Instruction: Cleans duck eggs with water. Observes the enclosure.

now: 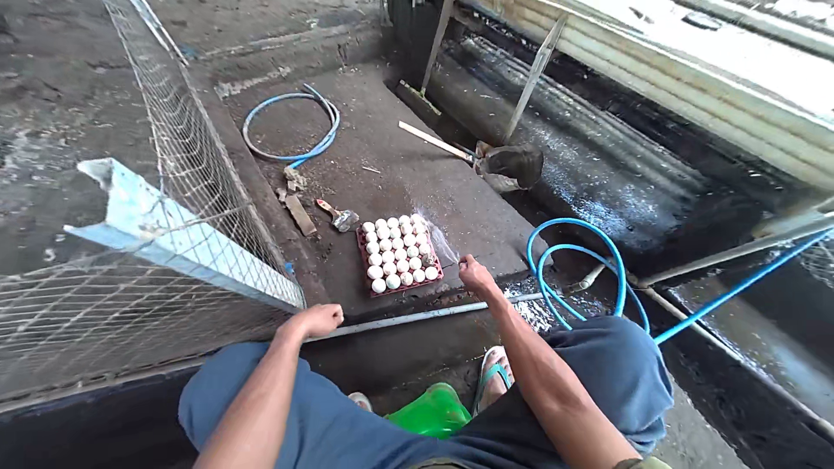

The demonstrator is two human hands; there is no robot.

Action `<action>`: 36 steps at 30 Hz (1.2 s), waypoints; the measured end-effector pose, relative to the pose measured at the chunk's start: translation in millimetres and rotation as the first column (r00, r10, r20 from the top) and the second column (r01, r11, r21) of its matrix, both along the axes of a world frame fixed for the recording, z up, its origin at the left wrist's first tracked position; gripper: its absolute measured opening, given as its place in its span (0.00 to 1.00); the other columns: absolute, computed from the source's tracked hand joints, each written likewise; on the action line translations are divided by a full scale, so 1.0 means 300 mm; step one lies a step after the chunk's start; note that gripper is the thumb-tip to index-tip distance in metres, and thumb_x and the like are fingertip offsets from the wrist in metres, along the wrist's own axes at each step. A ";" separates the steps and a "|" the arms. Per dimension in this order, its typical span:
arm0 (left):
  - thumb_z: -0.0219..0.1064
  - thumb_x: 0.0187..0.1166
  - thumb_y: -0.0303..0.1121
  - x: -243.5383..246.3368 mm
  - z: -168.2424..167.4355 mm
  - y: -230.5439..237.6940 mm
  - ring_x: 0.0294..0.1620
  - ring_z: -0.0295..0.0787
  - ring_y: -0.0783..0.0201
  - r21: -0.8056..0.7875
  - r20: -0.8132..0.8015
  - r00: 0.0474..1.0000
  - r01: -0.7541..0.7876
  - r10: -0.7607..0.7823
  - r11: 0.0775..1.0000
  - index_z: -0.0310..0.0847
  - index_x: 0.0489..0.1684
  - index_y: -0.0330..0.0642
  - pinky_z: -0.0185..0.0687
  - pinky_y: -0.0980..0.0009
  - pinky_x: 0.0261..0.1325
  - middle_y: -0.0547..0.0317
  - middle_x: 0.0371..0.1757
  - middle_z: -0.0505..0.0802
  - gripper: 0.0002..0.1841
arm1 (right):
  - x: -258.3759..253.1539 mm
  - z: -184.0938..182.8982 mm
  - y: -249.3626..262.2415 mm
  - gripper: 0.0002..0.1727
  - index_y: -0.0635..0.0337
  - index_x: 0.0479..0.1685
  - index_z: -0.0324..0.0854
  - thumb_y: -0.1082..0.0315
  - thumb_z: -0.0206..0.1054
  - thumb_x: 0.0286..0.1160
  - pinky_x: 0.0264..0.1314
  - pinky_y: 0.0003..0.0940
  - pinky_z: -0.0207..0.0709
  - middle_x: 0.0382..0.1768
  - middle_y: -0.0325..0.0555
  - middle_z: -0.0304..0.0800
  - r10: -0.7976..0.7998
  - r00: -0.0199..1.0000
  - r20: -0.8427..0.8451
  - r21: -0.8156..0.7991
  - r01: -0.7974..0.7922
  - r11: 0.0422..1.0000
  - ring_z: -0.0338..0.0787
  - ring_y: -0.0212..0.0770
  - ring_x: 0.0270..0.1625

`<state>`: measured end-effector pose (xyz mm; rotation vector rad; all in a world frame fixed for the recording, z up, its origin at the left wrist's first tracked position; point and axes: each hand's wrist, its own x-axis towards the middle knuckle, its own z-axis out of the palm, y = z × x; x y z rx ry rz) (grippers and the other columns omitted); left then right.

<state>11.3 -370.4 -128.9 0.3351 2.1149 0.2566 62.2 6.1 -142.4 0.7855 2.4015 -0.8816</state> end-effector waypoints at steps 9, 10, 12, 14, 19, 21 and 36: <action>0.48 0.94 0.45 -0.070 -0.029 0.037 0.53 0.86 0.42 0.132 -0.064 0.995 -0.067 0.075 0.989 0.74 0.72 0.38 0.77 0.43 0.61 0.34 0.56 0.87 0.22 | -0.034 0.003 -0.068 0.24 0.49 0.81 0.68 0.56 0.41 0.94 0.41 0.48 0.78 0.48 0.54 0.84 0.113 0.993 0.015 -0.112 -0.111 0.988 0.83 0.48 0.36; 0.48 0.94 0.45 -0.071 -0.029 0.039 0.54 0.86 0.41 0.126 -0.068 0.995 -0.060 0.069 0.990 0.74 0.72 0.38 0.77 0.42 0.62 0.34 0.57 0.87 0.23 | -0.038 0.003 -0.081 0.24 0.48 0.81 0.68 0.56 0.41 0.94 0.39 0.46 0.77 0.46 0.52 0.83 0.134 0.991 0.013 -0.125 -0.131 0.983 0.82 0.46 0.34; 0.48 0.94 0.46 -0.069 -0.027 0.046 0.53 0.86 0.41 0.115 -0.073 0.996 -0.038 0.046 0.993 0.74 0.72 0.38 0.77 0.42 0.62 0.34 0.56 0.87 0.23 | -0.042 0.003 -0.106 0.23 0.48 0.81 0.68 0.56 0.41 0.94 0.41 0.48 0.77 0.47 0.53 0.84 0.177 0.984 0.006 -0.143 -0.174 0.974 0.83 0.47 0.36; 0.47 0.94 0.46 -0.059 -0.023 0.050 0.52 0.86 0.42 0.107 -0.067 0.997 -0.024 0.031 0.994 0.74 0.72 0.39 0.77 0.44 0.61 0.35 0.56 0.87 0.23 | -0.042 0.001 -0.129 0.23 0.50 0.80 0.69 0.56 0.41 0.95 0.43 0.49 0.78 0.48 0.54 0.85 0.217 0.976 -0.007 -0.154 -0.216 0.964 0.84 0.48 0.38; 0.47 0.95 0.46 -0.045 -0.008 0.050 0.53 0.86 0.43 0.083 -0.068 0.997 -0.032 0.038 0.996 0.74 0.72 0.38 0.77 0.44 0.62 0.35 0.56 0.87 0.23 | -0.049 0.000 -0.163 0.23 0.50 0.80 0.69 0.57 0.41 0.94 0.46 0.50 0.78 0.53 0.55 0.85 0.287 0.958 -0.015 -0.164 -0.286 0.944 0.85 0.49 0.41; 0.47 0.95 0.46 -0.042 -0.008 0.047 0.55 0.86 0.42 0.069 -0.068 0.997 -0.028 0.033 0.997 0.74 0.72 0.38 0.76 0.43 0.63 0.35 0.56 0.87 0.23 | -0.053 -0.002 -0.162 0.23 0.51 0.81 0.69 0.57 0.42 0.94 0.51 0.52 0.79 0.56 0.57 0.86 0.280 0.960 -0.009 -0.152 -0.278 0.948 0.88 0.51 0.46; 0.47 0.95 0.46 -0.038 -0.021 0.039 0.51 0.86 0.45 0.046 -0.061 0.995 -0.076 0.079 0.996 0.74 0.71 0.38 0.78 0.46 0.61 0.35 0.57 0.87 0.22 | 0.010 -0.100 -0.212 0.24 0.54 0.80 0.71 0.58 0.43 0.93 0.62 0.60 0.77 0.66 0.63 0.84 0.429 0.897 0.107 -0.187 -0.405 0.895 0.88 0.59 0.60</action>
